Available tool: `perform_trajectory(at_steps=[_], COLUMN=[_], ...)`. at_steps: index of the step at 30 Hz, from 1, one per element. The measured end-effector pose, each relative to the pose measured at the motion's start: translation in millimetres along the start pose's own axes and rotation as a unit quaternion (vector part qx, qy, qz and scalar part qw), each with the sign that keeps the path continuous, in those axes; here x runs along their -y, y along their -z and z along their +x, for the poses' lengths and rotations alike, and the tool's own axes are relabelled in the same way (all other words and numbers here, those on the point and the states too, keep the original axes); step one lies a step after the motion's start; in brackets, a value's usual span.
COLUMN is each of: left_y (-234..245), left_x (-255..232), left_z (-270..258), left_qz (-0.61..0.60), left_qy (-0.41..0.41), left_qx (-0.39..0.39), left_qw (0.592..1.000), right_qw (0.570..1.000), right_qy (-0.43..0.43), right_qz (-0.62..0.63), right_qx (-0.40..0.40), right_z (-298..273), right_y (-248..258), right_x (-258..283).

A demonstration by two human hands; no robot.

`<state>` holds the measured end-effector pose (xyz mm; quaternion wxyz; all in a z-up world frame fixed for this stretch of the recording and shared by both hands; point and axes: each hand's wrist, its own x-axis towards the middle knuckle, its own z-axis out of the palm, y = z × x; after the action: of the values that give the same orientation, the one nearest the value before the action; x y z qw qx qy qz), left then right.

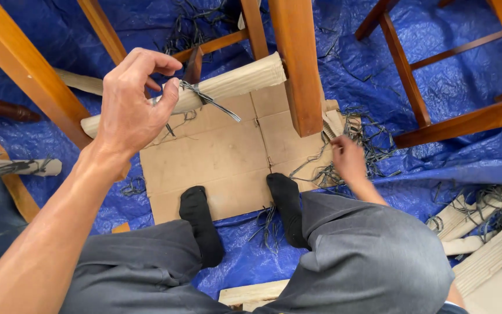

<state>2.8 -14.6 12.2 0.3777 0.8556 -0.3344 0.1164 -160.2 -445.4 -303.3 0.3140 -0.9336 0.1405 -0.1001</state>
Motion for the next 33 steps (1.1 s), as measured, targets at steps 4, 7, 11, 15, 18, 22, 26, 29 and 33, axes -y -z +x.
perform_trajectory(at_steps=[4,7,11,15,18,22,26,29,33], left_y=[-11,-15,-12,-4,1,14,22,23,15], left_x=[-5,-8,-8,0,0,-8,-12,-3,-1], left_z=[4,9,9,6,2,-1,-7,-10,-5], left_qz=[0.014,0.020,0.014,0.026,0.018,0.027,0.014,0.026,0.004], left_qy=[-0.024,-0.028,-0.025,-0.026,-0.006,0.015,0.045,0.044,0.058], left_qx=[0.027,0.031,0.025,0.010,-0.002,-0.029,-0.032,-0.029,-0.025], left_qw=[0.999,0.999,0.999,0.999,1.000,0.999,0.998,0.998,0.998], right_qw=[0.989,0.958,0.911,0.927,0.948,0.951,0.948,0.948,0.944], right_qy=[0.121,0.197,0.185,0.127,0.061,0.205,0.139,0.079,0.027], right_qz=[-0.071,-0.183,-0.326,-0.294,-0.212,-0.207,-0.262,-0.287,-0.307], right_qx=[0.047,0.096,0.171,0.193,0.228,0.100,0.111,0.116,0.120], right_z=[-35,-43,-41,-37,-41,-42,-28,-35,-32], right_y=[-37,-58,-66,-52,-33,-49,-59,-50,-45], right_x=[10,-3,-40,-35,-13,-13,-5,8,-9])
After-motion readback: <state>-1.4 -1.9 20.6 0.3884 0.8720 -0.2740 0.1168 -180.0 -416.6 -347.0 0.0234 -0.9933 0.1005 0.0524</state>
